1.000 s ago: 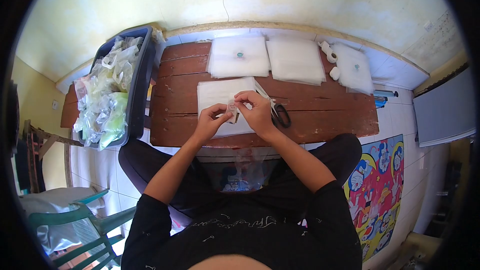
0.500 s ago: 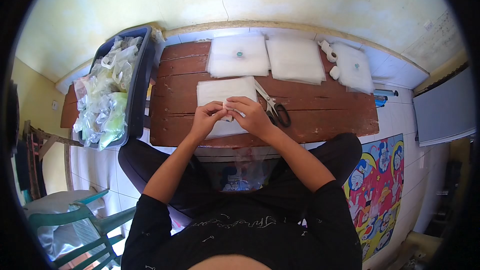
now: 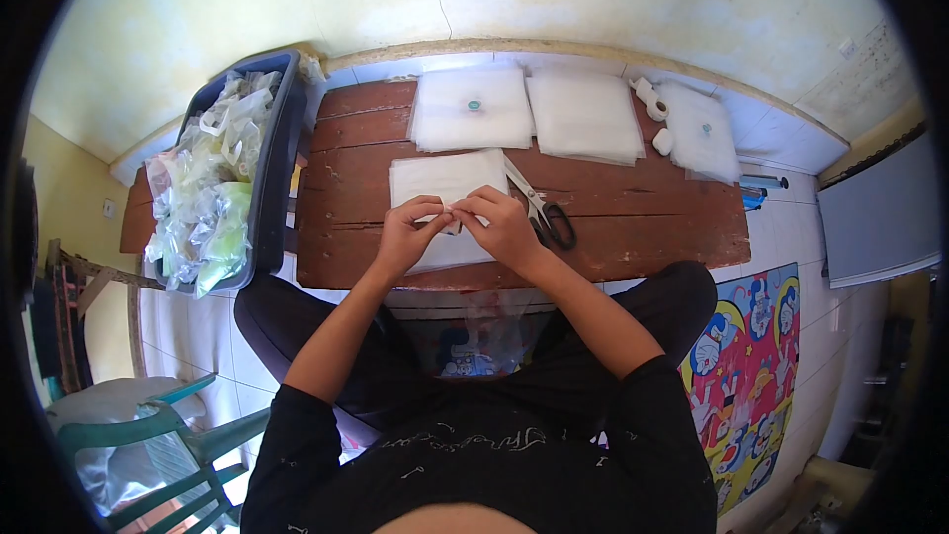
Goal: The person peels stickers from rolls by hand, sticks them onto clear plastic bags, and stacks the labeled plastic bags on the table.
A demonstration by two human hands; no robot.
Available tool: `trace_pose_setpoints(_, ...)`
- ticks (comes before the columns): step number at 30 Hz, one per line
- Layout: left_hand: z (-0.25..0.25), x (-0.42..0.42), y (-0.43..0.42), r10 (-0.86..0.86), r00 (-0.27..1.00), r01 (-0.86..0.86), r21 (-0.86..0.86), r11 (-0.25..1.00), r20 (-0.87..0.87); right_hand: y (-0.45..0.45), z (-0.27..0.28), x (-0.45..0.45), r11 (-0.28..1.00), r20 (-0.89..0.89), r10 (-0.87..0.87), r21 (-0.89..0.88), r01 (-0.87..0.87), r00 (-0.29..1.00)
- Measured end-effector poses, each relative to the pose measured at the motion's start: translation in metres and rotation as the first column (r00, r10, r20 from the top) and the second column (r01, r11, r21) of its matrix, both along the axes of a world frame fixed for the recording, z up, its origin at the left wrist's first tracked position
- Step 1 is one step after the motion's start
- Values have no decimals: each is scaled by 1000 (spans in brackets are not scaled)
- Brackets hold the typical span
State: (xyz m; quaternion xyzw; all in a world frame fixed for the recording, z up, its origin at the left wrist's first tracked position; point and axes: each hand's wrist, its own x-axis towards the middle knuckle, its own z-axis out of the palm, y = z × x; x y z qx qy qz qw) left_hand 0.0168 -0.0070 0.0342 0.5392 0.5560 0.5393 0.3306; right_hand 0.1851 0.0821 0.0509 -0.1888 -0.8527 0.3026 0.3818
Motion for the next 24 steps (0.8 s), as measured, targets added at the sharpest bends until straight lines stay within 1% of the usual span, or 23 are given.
trace_pose_setpoints(1,2,2,0,18,1000,-18,15,1000,10,0,1,0,998,9,-16,-55,17,1000)
trace_pose_setpoints(2,3,2,-1,35,999,-35,29,999,21,-1,0,-1,998,9,-16,-55,16,1000)
trace_pose_setpoints(3,3,2,-1,35,999,-36,29,999,21,-3,-2,-2,966,-32,-27,-258,18,999)
trace_pose_setpoints(4,3,2,0,53,999,-52,50,997,-6,-3,-4,-3,893,-70,-48,-449,11,996)
trace_pose_setpoints(5,3,2,0,71,997,-69,70,995,-34,-3,-4,-2,894,-69,-47,-449,11,996)
trace_pose_setpoints(6,3,2,0,72,997,-69,72,995,-34,-1,-5,-1,829,-65,-28,-559,-13,997)
trace_pose_setpoints(7,4,1,0,74,994,-66,101,993,-77,0,-5,-1,751,-64,-10,-659,-35,998)
trace_pose_setpoints(8,4,1,0,76,990,-60,128,990,-120,1,-5,-1,751,-65,-11,-659,-35,998)
trace_pose_setpoints(9,4,0,0,74,990,-59,128,990,-121,1,-5,-1,687,-121,-3,-721,-86,993)
trace_pose_setpoints(10,5,-1,0,100,971,-67,155,986,-217,2,-4,-1,617,-177,1,-774,-140,984)
trace_pose_setpoints(11,6,-2,-1,128,942,-72,183,980,-311,3,-3,-1,617,-178,1,-775,-140,984)
trace_pose_setpoints(12,8,-2,-1,128,942,-72,183,980,-311,3,0,-1,515,-212,-16,-839,-174,977)
trace_pose_setpoints(13,12,-2,-2,133,925,-61,208,976,-356,2,2,-1,406,-243,-36,-890,-208,969)
trace_pose_setpoints(14,14,-2,-3,140,906,-48,233,971,-399,2,2,-1,407,-243,-36,-890,-208,969)
trace_pose_setpoints(15,15,-2,-3,141,906,-48,233,971,-399,2,2,-2,370,-247,-60,-905,-208,967)
trace_pose_setpoints(16,16,-3,-2,180,897,-82,247,966,-404,2,3,-3,333,-250,-83,-919,-210,965)
trace_pose_setpoints(17,16,-4,-2,218,887,-116,261,958,-408,2,5,-3,332,-249,-83,-920,-209,965)
trace_pose_setpoints(18,17,-7,-1,218,887,-116,260,958,-408,1,9,-3,323,-254,-110,-923,-207,961)
trace_pose_setpoints(20,19,-16,1,340,847,-215,322,922,-408,1,10,-3,311,-256,-136,-928,-204,957)
trace_pose_setpoints(22,17,-30,3,377,824,-245,333,910,-423,5,7,-2,270,-250,-173,-942,-199,953)
trace_pose_setpoints(23,16,-37,4,421,794,-294,329,897,-438,7,4,-2,270,-250,-170,-942,-199,953)
trace_pose_setpoints(24,14,-45,4,464,762,-343,325,881,-452,8,-1,0,235,-235,-170,-953,-192,957)
